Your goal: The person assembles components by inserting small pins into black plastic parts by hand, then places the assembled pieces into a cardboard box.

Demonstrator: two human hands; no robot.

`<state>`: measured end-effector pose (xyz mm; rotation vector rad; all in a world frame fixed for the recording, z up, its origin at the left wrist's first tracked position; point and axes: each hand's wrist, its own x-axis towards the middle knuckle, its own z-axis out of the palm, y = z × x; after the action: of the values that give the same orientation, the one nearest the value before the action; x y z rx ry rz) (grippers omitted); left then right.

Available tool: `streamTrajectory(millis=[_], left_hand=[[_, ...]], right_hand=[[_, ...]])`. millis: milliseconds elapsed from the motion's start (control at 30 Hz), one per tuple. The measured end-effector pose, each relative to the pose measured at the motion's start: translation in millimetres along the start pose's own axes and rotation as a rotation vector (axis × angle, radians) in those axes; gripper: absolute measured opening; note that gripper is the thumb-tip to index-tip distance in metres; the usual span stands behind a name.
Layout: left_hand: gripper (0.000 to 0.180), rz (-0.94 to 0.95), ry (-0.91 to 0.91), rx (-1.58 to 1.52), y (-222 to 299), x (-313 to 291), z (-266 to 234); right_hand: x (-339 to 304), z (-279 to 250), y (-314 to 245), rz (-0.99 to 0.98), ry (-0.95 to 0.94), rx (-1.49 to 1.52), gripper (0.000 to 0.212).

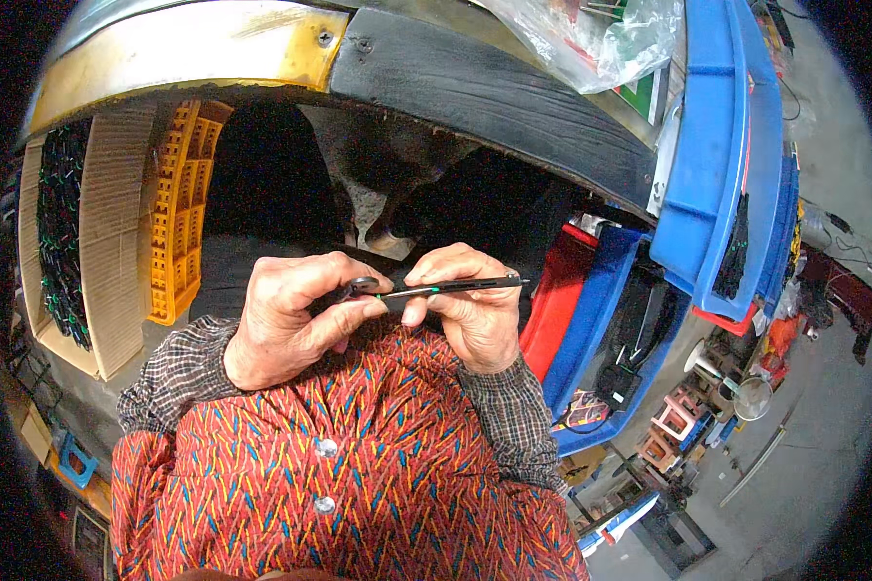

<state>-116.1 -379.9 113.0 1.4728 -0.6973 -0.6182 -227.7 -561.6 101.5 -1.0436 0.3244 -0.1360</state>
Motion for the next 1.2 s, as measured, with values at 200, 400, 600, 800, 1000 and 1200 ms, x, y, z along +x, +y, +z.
streamTrajectory(millis=[200,400,600,800,1000,1200], left_hand=[[0.012,-0.03,0.019,-0.032,-1,-1,2],[0.015,0.042,0.036,0.032,-5,-1,4],[0.02,0.104,0.006,0.122,-6,0,3],[0.021,0.124,0.0,0.158,-6,-1,2],[0.025,0.141,-0.065,0.296,-13,-8,1],[0.021,0.165,-0.032,0.264,-13,-5,-2]], right_hand=[[1,3,-1,-0.008,0.021,-0.015,0.013],[1,2,-1,-0.042,0.0,-0.102,0.014],[3,4,-6,-0.01,-0.02,-0.204,0.015],[3,6,-8,-0.067,-0.027,-0.329,0.015],[2,4,-13,-0.288,-0.11,-1.051,0.019],[-4,-2,-3,-0.142,0.013,-0.652,0.02]])
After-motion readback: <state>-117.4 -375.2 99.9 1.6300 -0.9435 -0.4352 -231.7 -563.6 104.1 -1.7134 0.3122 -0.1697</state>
